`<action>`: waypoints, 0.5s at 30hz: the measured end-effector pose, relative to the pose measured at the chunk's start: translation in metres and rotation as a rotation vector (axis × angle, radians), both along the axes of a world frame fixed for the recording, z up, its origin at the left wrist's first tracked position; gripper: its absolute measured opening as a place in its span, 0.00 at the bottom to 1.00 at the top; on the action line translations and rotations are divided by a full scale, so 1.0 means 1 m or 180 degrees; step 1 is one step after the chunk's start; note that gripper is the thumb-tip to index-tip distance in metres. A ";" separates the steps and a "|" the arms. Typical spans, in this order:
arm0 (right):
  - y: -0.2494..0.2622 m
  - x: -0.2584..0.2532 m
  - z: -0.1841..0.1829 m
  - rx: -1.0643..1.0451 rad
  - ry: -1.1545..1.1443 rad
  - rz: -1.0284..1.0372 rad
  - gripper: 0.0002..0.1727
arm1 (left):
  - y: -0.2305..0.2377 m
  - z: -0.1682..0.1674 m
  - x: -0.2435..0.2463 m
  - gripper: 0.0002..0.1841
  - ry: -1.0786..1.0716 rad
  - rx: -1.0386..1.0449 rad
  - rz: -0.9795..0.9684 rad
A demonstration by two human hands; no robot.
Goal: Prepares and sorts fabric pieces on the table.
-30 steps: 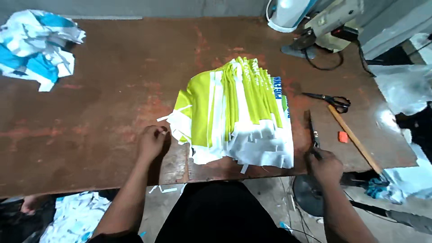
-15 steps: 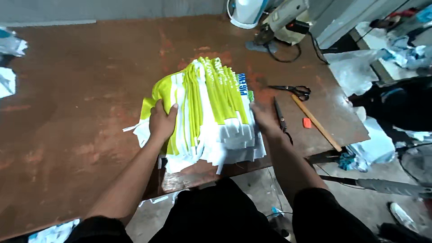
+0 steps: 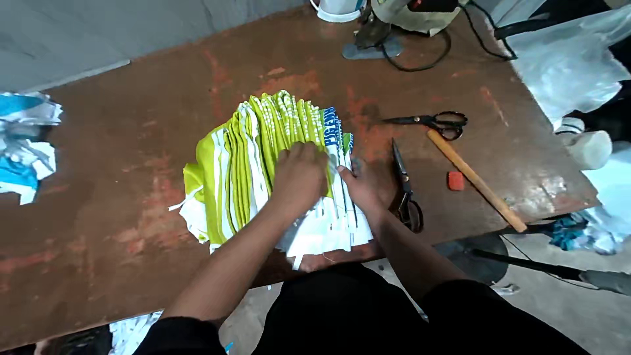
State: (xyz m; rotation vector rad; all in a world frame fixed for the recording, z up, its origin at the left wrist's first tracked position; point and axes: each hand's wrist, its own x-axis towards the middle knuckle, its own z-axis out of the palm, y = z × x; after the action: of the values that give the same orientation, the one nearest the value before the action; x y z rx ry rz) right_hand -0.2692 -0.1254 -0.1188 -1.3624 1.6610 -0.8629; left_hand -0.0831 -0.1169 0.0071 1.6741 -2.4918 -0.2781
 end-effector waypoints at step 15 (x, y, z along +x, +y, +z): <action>0.001 -0.020 0.016 -0.0020 0.0298 0.0606 0.39 | 0.003 -0.038 0.038 0.16 -0.0989 0.0121 0.0282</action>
State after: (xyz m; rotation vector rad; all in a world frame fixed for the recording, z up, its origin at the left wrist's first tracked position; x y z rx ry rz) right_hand -0.2896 -0.1244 -0.1024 -1.5576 1.5686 -0.7040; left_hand -0.0454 -0.1141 -0.0304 1.9713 -2.6265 -0.0592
